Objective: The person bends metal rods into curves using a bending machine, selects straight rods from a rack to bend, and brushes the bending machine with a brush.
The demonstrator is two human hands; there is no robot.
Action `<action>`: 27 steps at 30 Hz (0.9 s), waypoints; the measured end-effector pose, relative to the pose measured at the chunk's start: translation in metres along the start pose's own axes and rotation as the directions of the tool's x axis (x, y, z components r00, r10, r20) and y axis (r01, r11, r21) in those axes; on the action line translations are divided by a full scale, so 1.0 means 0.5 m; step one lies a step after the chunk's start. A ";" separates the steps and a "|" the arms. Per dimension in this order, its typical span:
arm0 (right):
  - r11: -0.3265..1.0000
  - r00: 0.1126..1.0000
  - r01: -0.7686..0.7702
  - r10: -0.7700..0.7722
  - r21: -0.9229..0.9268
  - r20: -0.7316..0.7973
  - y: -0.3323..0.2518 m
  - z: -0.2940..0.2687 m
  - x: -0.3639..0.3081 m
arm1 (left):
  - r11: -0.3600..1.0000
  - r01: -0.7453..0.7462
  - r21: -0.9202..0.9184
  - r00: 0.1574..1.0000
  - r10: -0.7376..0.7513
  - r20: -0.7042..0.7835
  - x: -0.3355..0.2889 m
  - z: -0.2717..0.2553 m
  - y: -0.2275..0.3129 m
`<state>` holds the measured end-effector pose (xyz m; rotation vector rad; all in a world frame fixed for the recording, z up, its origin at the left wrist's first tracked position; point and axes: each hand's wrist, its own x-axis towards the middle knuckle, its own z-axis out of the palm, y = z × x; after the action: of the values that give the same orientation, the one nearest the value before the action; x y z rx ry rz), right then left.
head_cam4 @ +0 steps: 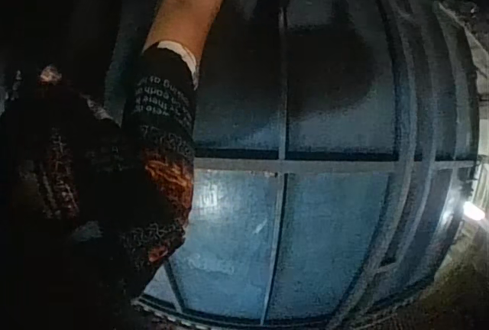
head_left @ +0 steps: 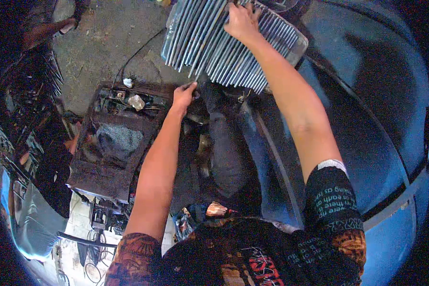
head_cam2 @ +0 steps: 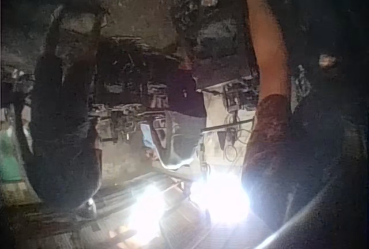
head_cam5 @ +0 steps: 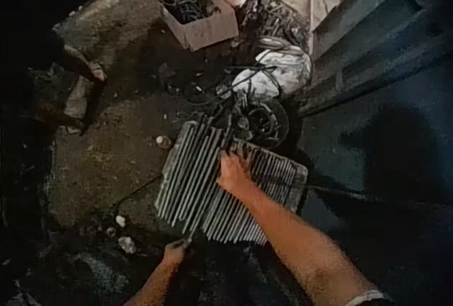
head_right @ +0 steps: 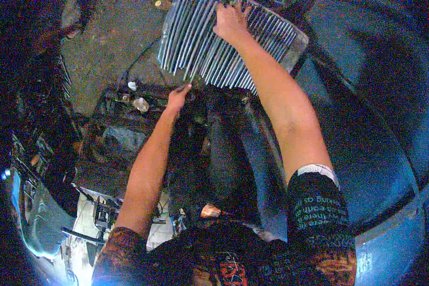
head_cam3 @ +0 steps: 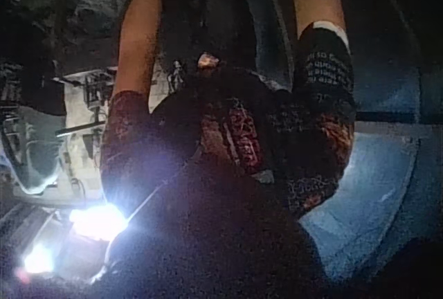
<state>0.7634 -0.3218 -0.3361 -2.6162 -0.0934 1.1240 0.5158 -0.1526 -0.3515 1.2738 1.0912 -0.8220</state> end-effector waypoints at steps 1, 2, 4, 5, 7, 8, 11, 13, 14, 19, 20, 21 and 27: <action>0.986 0.959 0.061 -0.101 -0.158 -0.263 0.039 0.037 0.014 | 0.995 -0.081 0.066 0.997 0.082 -0.010 -0.013 0.006 0.012; 0.944 0.845 0.085 -0.238 -0.319 -0.479 0.051 0.058 0.021 | 0.994 -0.087 0.067 0.996 0.088 -0.014 -0.028 -0.001 0.020; 0.915 0.598 0.142 -0.383 -0.378 -0.704 -0.007 0.027 -0.048 | 0.998 -0.043 -0.052 0.995 0.048 0.091 -0.067 -0.039 0.023; 0.983 0.724 0.155 -0.182 -0.101 -0.666 0.012 0.012 -0.069 | 0.997 -0.059 -0.048 0.993 0.064 0.101 -0.090 -0.038 0.044; 0.929 0.892 0.087 0.088 0.360 -0.444 0.027 0.021 -0.111 | 0.991 -0.078 -0.112 0.967 0.103 0.234 -0.139 -0.057 0.074; 0.858 0.933 0.024 0.165 0.513 -0.321 0.034 0.035 -0.138 | 0.990 -0.096 -0.107 0.965 0.119 0.233 -0.161 -0.062 0.090; 0.358 0.979 -0.172 0.166 0.918 0.119 0.007 0.133 -0.200 | 0.994 -0.090 -0.063 0.964 0.103 0.245 -0.223 -0.095 0.100; 0.030 0.956 -0.287 0.080 0.958 0.284 -0.065 0.137 -0.252 | 0.992 -0.108 -0.059 0.958 0.120 0.260 -0.253 -0.127 0.083; -0.122 0.935 -0.335 0.081 0.934 0.346 -0.079 0.153 -0.260 | 0.993 -0.107 -0.050 0.947 0.117 0.299 -0.272 -0.134 0.084; -0.162 0.987 -0.145 -0.090 0.976 0.132 -0.136 0.138 -0.300 | 0.982 -0.070 -0.178 0.965 0.112 0.235 -0.423 -0.181 0.111; -0.159 0.985 -0.138 -0.121 0.978 0.120 -0.162 0.115 -0.326 | 0.978 -0.096 -0.185 0.968 0.135 0.212 -0.465 -0.190 0.122; -0.158 0.982 -0.149 -0.142 0.976 0.126 -0.186 0.079 -0.358 | 0.972 -0.101 -0.210 0.985 0.126 0.113 -0.508 -0.190 0.139; -0.081 0.940 0.022 -0.338 0.996 -0.048 -0.311 -0.058 -0.499 | 0.892 -0.425 -0.153 0.886 0.375 -0.273 -0.637 -0.254 0.112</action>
<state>0.6195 -0.2235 -0.0975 -0.9754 0.2622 0.7804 0.4482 -0.0491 -0.0268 1.3777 1.0173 -0.2362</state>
